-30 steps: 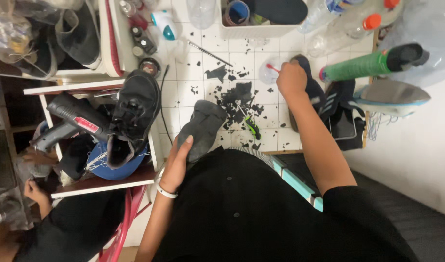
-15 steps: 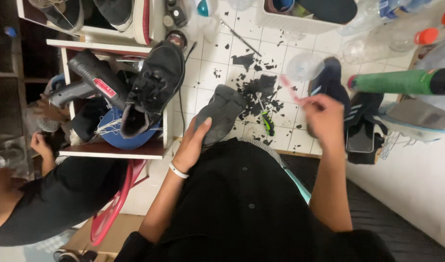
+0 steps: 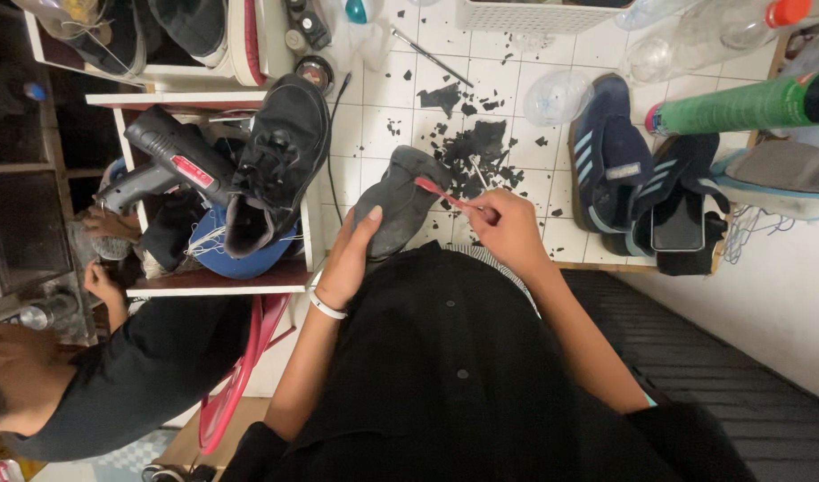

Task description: The person uses a small knife to scrape and remove material from the sole of a black shoe. They repeatedly scrape the same area, creating debris on the tiled surface. The person briefly picks up a water bottle and then resumes scraping the shoe sole.

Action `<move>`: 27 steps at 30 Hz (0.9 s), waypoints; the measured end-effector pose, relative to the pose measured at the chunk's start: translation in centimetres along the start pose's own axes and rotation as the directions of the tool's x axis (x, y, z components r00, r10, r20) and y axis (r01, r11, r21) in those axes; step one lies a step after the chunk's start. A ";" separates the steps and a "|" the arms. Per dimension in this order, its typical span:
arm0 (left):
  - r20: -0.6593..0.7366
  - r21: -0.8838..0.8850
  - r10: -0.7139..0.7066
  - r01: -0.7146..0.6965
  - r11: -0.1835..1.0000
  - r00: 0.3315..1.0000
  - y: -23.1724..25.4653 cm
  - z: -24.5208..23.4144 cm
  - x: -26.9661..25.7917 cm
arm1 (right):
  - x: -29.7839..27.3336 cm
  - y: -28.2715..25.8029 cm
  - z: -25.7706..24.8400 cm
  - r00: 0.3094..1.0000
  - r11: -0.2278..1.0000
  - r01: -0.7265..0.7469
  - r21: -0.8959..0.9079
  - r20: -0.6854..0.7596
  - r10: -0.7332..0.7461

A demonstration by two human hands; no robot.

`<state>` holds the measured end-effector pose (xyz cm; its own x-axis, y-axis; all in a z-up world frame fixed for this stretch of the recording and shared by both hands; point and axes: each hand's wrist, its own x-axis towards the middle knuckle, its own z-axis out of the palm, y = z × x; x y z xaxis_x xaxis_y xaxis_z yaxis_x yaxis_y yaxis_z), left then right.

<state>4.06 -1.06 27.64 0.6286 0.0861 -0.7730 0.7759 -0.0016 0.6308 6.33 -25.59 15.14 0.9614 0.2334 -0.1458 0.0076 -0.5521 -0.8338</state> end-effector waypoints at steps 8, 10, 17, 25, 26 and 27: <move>-0.032 -0.082 0.050 -0.053 0.995 0.998 -1.4 0.2 -0.6 | -1.8 3.1 -0.3 0.996 0.997 -0.073 0.020 -0.057 0.074; -0.040 -0.106 0.094 -0.098 0.990 0.995 -1.5 0.1 0.2 | -0.5 3.5 0.0 0.994 0.996 -0.086 0.009 -0.070 0.086; -0.009 -0.033 0.049 -0.049 0.998 0.999 -1.8 0.8 -0.3 | -0.2 0.7 0.3 0.974 0.973 -0.225 -0.056 -0.026 0.224; -0.004 0.047 0.032 -0.032 0.998 0.999 -3.3 0.6 0.5 | 1.3 1.0 2.7 0.967 0.965 -0.253 -0.062 0.002 0.254; -0.004 0.070 0.026 -0.025 0.997 1.000 -3.4 0.5 0.4 | 0.8 -0.2 2.3 0.977 0.974 -0.212 -0.082 0.009 0.214; -0.007 0.094 0.031 -0.030 0.995 0.999 -3.1 0.2 0.6 | 1.0 -1.4 1.9 0.987 0.982 -0.161 -0.101 0.010 0.163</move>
<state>2.06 -1.22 25.17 0.6518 0.0932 -0.7526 0.7583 -0.0979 0.6446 6.79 -23.04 15.11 0.9469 0.1482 -0.2853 -0.1200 -0.6602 -0.7414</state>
